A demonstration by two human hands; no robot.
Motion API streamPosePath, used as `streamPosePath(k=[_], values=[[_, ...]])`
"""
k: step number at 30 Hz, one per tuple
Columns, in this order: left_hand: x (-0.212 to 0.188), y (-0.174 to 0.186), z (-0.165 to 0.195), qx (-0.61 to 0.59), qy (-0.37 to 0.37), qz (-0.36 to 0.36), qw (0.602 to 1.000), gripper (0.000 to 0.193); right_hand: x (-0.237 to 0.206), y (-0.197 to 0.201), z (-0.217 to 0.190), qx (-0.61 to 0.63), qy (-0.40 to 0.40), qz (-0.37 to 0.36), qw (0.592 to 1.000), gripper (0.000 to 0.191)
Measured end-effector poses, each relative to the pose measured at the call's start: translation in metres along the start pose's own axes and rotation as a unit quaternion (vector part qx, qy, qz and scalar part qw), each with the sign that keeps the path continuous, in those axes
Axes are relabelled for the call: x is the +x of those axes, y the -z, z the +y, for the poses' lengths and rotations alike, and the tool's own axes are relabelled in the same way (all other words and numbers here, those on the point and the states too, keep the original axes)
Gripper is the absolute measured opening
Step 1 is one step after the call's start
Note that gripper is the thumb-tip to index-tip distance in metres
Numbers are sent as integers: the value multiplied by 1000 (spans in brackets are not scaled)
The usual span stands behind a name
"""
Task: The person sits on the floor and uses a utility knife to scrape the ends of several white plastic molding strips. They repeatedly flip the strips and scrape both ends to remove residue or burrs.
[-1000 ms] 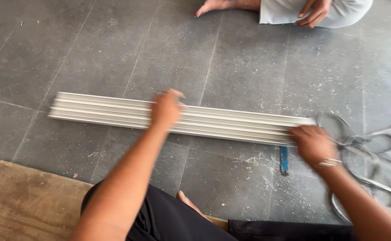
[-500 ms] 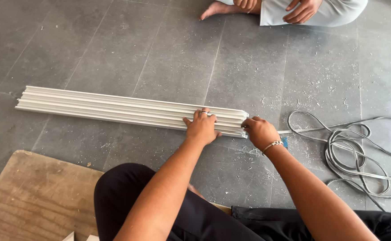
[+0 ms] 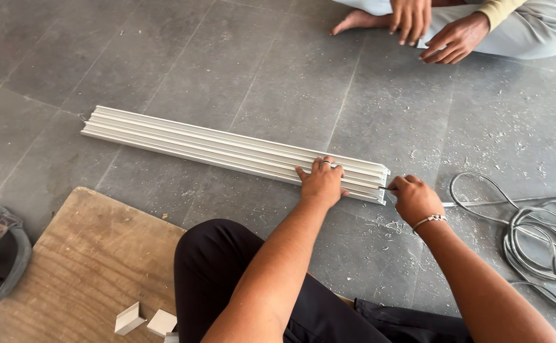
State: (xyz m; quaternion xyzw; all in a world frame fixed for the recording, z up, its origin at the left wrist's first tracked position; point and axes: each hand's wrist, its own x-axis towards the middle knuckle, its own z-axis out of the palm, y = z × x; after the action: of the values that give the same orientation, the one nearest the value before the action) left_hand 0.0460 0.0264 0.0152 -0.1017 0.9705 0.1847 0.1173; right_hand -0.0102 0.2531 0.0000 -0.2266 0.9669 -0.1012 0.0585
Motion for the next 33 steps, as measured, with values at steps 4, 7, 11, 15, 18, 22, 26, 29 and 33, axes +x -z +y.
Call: streamPosePath(k=[4,7,11,15,18,22,26,29,33], values=[[0,3,-1,7,3,-14,1000,59,-2,0,9,-6,-28,-5,1000,14],[-2,6,1,3,5,-20,1000,59,-6,1,18,-22,-34,-2,999,14],[-3,8,2,7,6,-29,1000,59,-9,1,23,-32,-44,-3,999,15],[-4,9,2,24,-1,-35,999,59,-8,1,20,-45,-64,-15,997,17],[-5,8,2,17,-2,-33,999,60,-7,3,19,-55,-65,-16,996,18],[-6,5,4,13,-1,-27,1000,59,-11,8,19,-50,-76,-13,996,18],[-5,2,3,4,-7,-17,1000,51,-10,13,13,-37,-79,-19,996,17],[-4,-4,1,-21,-7,11,1000,44,-9,17,17,-1,-80,1,997,15],[-3,-16,-1,-19,-33,36,999,40,-32,27,61,124,-47,180,975,15]])
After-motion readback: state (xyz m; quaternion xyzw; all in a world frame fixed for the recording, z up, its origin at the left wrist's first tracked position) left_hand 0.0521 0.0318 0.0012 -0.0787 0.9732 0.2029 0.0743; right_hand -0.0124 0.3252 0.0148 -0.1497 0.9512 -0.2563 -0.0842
